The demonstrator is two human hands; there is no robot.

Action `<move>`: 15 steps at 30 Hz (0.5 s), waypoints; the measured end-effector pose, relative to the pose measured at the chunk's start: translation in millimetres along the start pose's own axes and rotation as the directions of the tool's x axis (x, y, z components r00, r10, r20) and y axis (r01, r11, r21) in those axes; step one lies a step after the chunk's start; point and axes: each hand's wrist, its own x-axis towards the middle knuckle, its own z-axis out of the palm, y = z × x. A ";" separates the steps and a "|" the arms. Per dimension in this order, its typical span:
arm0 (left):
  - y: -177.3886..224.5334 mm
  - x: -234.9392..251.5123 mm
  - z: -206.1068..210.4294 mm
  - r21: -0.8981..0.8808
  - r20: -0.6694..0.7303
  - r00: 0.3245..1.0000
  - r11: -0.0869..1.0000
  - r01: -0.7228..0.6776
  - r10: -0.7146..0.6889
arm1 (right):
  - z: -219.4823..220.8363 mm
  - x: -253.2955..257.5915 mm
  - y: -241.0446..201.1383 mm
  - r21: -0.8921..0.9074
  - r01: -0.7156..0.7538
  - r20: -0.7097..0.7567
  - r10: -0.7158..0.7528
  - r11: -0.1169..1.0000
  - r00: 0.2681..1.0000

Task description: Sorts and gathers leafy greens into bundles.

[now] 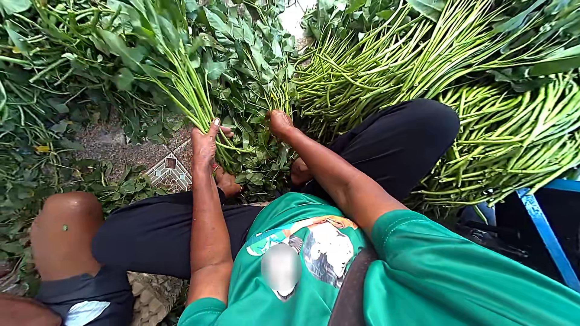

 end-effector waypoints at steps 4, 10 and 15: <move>5.7 -6.9 13.2 -0.228 0.070 0.982 0.955 0.187 -0.175 | 1.0 24.4 11.3 0.043 -0.157 -0.054 0.159 0.987 0.986; -7.6 -15.7 12.8 -0.006 -0.164 0.976 0.989 -0.145 0.142 | 5.0 28.3 2.9 -0.107 -0.291 -0.094 0.281 0.951 0.955; -11.1 -19.4 11.1 -0.241 0.065 0.989 0.960 0.142 -0.130 | 8.1 32.1 5.7 0.030 -0.299 -0.109 0.301 0.954 0.947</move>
